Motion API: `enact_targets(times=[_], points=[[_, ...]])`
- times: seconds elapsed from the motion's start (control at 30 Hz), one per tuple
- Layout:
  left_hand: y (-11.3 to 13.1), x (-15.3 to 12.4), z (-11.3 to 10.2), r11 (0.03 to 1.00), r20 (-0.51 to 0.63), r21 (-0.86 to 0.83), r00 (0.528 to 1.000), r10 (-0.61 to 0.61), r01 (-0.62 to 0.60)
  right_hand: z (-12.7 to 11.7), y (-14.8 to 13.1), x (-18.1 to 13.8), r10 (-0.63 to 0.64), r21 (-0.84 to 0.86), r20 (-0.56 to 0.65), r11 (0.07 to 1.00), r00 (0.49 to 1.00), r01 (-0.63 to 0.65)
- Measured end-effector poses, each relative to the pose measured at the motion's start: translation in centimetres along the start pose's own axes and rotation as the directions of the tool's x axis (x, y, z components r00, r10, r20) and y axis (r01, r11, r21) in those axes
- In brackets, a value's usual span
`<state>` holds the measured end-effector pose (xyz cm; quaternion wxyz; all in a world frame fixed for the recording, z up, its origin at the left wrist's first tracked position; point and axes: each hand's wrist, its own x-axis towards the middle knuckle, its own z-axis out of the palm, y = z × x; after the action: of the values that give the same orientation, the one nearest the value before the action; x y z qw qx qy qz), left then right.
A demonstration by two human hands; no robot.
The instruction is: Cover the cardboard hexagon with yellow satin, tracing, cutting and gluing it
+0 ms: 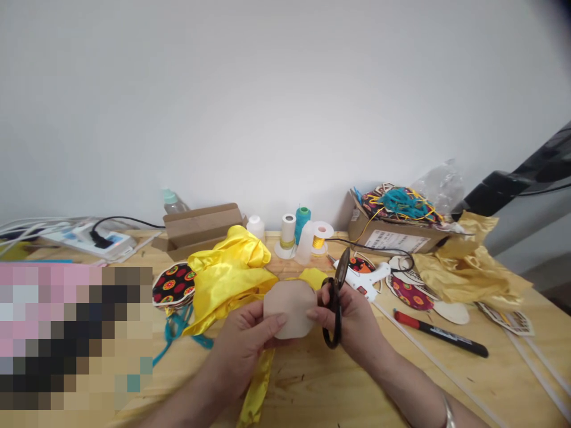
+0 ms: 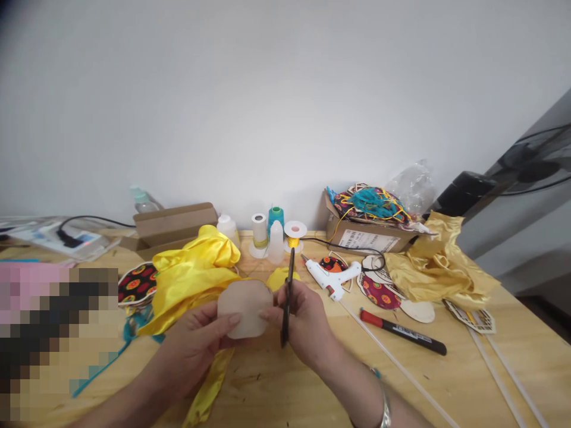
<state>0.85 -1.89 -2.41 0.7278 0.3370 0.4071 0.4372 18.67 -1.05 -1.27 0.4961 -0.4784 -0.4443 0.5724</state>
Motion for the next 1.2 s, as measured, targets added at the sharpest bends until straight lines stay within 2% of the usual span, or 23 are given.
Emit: enact_targets(times=[0.13, 0.2, 0.3, 0.4, 0.53, 0.63, 0.8, 1.1, 1.2], points=[[1.1, 0.2, -0.4, 0.999, -0.055, -0.048, 0.998, 0.017, -0.02, -0.8, -0.9, -0.1, 0.051, -0.099, 0.042, 0.994, 0.998, -0.047], [1.6, 0.3, -0.6, 0.997, -0.097, -0.06, 0.995, 0.036, -0.042, -1.6, -1.6, -0.2, -0.008, -0.208, 0.107, 0.978, 0.994, 0.03], [2.2, 0.4, -0.8, 0.996, -0.135, -0.056, 0.989, 0.064, -0.072, -2.6, -2.7, -0.4, -0.091, -0.39, 0.223, 0.904, 0.97, 0.175], [2.5, 0.3, -0.8, 0.996, -0.139, -0.038, 0.987, 0.076, -0.082, -3.2, -3.5, -0.5, -0.011, -0.551, 0.286, 0.816, 0.958, 0.174], [2.7, 0.1, -0.7, 0.997, -0.148, -0.005, 0.987, 0.07, -0.071, -3.4, -3.4, -0.5, 0.111, -0.682, 0.348, 0.711, 0.931, 0.17], [2.7, 0.2, -0.8, 0.998, -0.145, 0.013, 0.987, 0.068, -0.067, -3.6, -3.0, -0.4, 0.139, -0.707, 0.374, 0.683, 0.917, 0.185], [2.4, 0.4, -1.2, 0.998, -0.118, 0.03, 0.991, 0.059, -0.056, -4.0, -2.7, -0.3, 0.125, -0.636, 0.429, 0.745, 0.895, 0.201], [2.6, 0.2, -0.9, 0.998, -0.108, 0.037, 0.993, 0.05, -0.046, -3.5, -3.7, -0.9, 0.081, -0.632, 0.354, 0.755, 0.932, 0.174], [2.6, 0.2, -0.9, 0.998, -0.096, 0.038, 0.994, 0.045, -0.042, -3.3, -3.8, -1.2, 0.112, -0.635, 0.345, 0.759, 0.932, 0.144]])
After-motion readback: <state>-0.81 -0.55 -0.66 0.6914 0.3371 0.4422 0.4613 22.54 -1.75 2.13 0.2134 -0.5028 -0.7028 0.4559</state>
